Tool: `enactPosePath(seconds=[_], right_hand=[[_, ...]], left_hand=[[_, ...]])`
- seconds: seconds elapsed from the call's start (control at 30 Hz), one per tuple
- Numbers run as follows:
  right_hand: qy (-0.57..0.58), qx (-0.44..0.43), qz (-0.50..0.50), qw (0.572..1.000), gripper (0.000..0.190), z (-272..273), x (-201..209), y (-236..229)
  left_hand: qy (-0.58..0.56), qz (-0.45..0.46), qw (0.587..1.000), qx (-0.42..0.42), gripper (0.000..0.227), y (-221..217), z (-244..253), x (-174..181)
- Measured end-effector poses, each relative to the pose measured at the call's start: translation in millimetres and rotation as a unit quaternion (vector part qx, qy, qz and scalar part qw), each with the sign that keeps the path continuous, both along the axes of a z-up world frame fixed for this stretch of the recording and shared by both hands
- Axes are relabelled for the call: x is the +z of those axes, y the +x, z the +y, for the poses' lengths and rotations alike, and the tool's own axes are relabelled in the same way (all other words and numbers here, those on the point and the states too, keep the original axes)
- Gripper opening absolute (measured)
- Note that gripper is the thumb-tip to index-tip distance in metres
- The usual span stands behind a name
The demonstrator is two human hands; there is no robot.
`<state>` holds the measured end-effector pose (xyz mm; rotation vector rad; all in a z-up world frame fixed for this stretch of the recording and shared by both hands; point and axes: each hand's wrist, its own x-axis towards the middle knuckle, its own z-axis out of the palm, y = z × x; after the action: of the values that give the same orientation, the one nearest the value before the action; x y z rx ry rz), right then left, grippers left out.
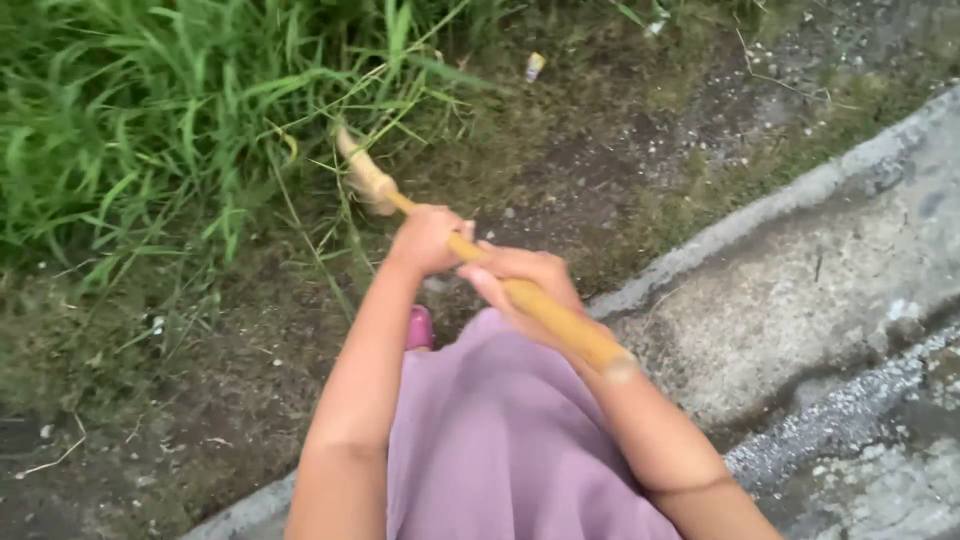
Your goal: Sweeping a concrete outdoor walkway with a broom to clear dirt and debris.
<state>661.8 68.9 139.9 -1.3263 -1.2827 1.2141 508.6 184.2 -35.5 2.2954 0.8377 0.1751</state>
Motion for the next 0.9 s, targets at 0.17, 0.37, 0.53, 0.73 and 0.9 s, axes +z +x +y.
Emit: enactPosePath(seconds=[0.17,0.37,0.53,0.73,0.9], right_hand=[[0.045,-0.004,-0.133,0.99,0.008,-26,47,-44],[0.048,-0.028,-0.264,0.963,0.01,-33,-27,-131],[0.06,-0.027,-0.239,0.969,0.005,-45,-44,-171],[0.077,-0.024,-0.075,0.994,0.006,-62,-74,-207],[-0.013,0.0,-0.047,0.999,0.004,-69,-47,-228]], left_hand=[[0.023,-0.14,0.99,-0.021,0.039,1,-20,12],[-0.038,-0.271,0.962,0.011,0.034,-33,-45,-103],[-0.244,-0.257,0.926,0.13,0.021,-96,-56,-113],[0.061,-0.043,0.997,0.009,0.016,-183,-60,-74],[-0.006,0.001,0.996,0.084,0.015,-219,-66,-27]])
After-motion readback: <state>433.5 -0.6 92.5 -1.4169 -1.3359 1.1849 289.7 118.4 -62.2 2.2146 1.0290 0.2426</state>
